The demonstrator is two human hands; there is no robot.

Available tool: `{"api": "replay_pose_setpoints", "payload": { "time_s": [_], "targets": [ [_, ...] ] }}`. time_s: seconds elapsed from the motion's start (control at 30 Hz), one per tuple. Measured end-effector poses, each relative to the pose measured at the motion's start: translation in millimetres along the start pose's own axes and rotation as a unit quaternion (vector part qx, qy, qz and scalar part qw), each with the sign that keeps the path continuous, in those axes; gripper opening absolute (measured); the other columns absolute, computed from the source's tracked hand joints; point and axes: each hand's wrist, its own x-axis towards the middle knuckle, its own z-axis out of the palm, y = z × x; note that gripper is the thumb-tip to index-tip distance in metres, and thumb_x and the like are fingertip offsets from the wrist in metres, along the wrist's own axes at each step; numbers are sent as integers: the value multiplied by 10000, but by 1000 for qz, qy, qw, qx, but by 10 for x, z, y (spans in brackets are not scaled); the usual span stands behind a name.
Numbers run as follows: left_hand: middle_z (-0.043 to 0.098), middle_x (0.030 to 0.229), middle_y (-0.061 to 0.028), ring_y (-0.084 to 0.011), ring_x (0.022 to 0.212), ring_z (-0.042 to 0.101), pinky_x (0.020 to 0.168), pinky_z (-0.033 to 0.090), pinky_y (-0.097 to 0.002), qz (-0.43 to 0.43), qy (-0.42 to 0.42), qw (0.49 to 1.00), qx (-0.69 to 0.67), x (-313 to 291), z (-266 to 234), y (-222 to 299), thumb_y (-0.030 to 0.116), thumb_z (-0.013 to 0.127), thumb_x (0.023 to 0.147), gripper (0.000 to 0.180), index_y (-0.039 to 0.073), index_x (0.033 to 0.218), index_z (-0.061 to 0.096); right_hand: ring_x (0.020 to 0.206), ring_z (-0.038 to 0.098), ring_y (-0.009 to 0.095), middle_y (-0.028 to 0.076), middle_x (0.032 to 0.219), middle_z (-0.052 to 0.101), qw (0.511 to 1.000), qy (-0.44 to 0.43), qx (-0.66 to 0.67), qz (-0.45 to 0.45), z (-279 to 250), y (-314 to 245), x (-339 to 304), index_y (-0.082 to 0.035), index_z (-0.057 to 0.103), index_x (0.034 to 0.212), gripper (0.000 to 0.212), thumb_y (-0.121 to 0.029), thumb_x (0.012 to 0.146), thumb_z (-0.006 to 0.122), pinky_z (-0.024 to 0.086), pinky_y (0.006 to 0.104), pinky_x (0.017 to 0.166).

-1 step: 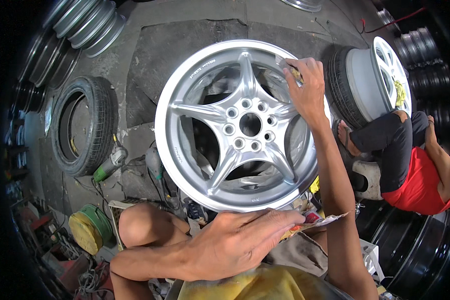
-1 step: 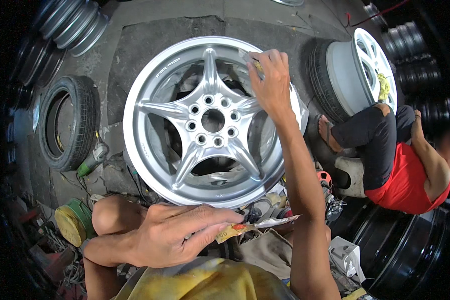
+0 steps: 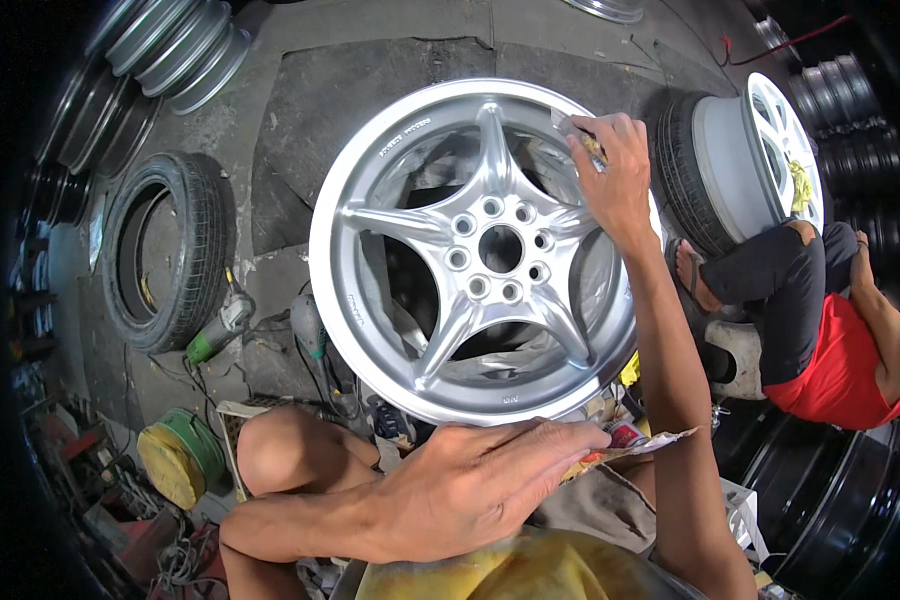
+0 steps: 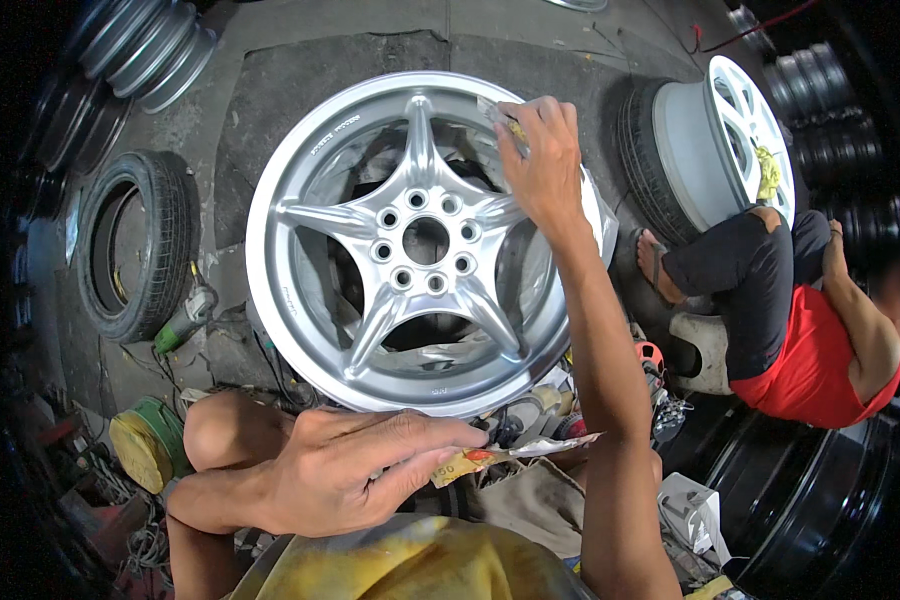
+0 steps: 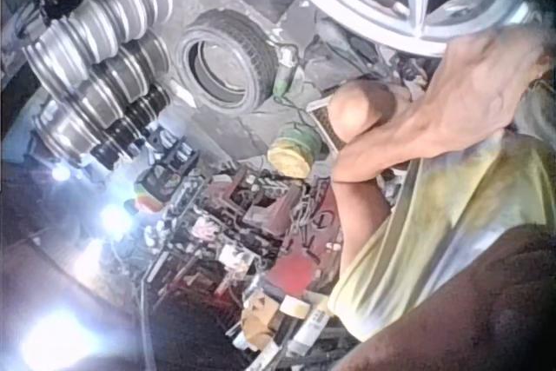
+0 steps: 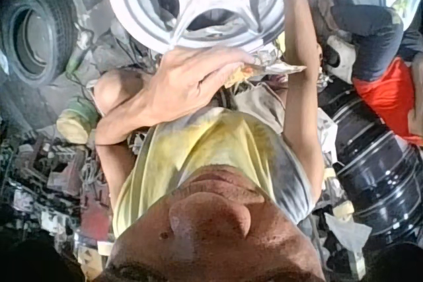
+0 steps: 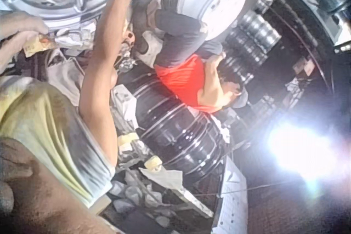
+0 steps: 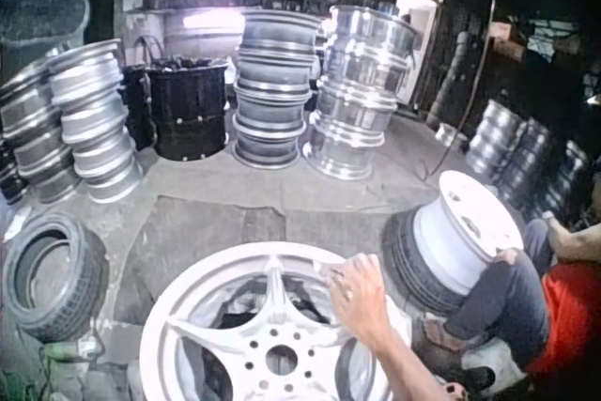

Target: The person sits on the floor and uses a small yellow abrasive pad to manually polish the surface of a silver five-spoke wheel rim. The person repeatedly rubs the pad across the spokes and the outer rim, occasionally adjusting their grip or the pad's position.

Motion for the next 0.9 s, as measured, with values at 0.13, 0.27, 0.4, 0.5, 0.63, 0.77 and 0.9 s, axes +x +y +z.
{"api": "replay_pose_setpoints", "payload": {
  "time_s": [0.13,0.27,0.4,0.5,0.63,0.77,0.9],
  "targets": [
    [725,844,-97,-183,643,682,582,541,-287,10,9,1000,-11,43,-1,-12,-32,672,840,249,7,1084,701,927,542,308,114,938,605,1000,-6,-1,-11,22,57,31,-40,698,1019,230,-49,790,707,459,401,818],
    [725,867,-103,-185,659,686,590,543,-286,17,6,1000,-11,28,-19,-14,-33,669,836,269,0,1102,691,927,544,310,113,944,608,1000,-10,-3,-16,33,58,59,-38,700,1027,237,-54,790,709,461,407,826],
    [722,887,-109,-189,677,688,601,545,-285,17,0,1000,-10,28,-31,-26,-36,667,834,286,-1,1117,684,931,547,302,111,947,608,1000,-15,-5,-17,33,57,58,-35,701,1031,233,-60,799,704,463,408,828],
    [718,878,-110,-191,677,687,601,546,-286,30,2,1000,-7,27,-21,-52,-42,659,835,292,-2,1124,680,931,548,299,112,951,608,1000,-24,-6,-13,25,50,58,-33,702,1037,232,-63,807,699,465,406,825],
    [713,869,-106,-189,673,683,596,546,-287,19,-6,1000,-20,34,-33,-35,-43,655,838,304,-2,1139,672,928,549,292,113,954,607,999,-28,-10,-19,27,63,63,-31,701,1047,241,-60,807,700,467,405,821],
    [710,857,-103,-187,669,681,596,546,-288,18,-10,1000,-18,38,-30,-35,-45,654,838,311,-3,1145,668,930,552,281,110,956,607,999,-28,-14,-17,33,59,56,-31,701,1052,251,-55,802,706,471,400,816],
    [710,853,-101,-188,669,683,600,549,-289,16,-2,1000,-27,26,-9,-49,-46,653,837,307,-4,1141,669,931,554,275,107,956,605,999,-29,-19,-20,45,72,48,-32,702,1053,255,-52,798,709,473,396,812]
  ]
}}
